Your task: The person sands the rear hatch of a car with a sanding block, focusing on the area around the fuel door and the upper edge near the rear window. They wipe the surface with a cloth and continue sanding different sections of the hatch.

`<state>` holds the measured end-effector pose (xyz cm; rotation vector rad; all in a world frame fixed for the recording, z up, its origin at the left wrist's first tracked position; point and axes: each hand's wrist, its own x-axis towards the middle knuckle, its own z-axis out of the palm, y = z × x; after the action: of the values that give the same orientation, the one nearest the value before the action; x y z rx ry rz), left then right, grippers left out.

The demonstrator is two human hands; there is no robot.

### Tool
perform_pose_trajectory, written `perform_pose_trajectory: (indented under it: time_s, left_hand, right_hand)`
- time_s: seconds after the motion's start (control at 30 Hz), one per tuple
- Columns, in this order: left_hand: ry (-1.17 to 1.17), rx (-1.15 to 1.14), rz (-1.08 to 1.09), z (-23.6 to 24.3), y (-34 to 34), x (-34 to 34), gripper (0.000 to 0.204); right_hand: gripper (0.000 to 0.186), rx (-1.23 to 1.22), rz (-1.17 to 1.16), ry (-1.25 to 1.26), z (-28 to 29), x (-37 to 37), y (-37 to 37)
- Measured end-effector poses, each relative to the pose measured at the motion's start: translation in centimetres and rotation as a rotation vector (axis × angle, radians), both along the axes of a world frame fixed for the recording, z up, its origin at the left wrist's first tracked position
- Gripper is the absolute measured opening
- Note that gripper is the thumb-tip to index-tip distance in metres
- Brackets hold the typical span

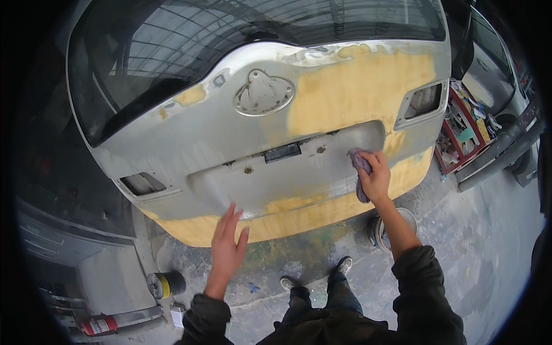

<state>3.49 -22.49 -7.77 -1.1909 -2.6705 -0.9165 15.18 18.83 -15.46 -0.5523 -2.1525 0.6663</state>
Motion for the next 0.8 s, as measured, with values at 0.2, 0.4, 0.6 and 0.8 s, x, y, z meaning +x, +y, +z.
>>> perform_pose_trajectory:
  time_s: [0.2, 0.4, 0.6, 0.8]
  left_hand:
    - [0.536, -0.068, -0.132, 8.5, 16.2, -10.4, 0.076]
    - [0.661, -0.010, 0.068, 5.3, 22.1, -10.9, 0.081]
    - [0.550, -0.155, 0.094, 1.1, 19.4, -8.3, 0.080]
    - [0.575, -0.140, 0.154, 2.6, 20.9, -6.6, 0.070]
  right_hand:
    - [0.028, -0.374, 0.042, 0.121, -3.9, 9.1, -2.1]
    - [0.028, -0.532, 0.007, 0.098, -6.6, 14.9, -1.0]
    - [0.026, -0.703, -0.009, 0.102, -9.7, 16.6, 0.8]
    - [0.026, -1.133, 0.050, 0.201, -11.4, 15.6, 0.5]
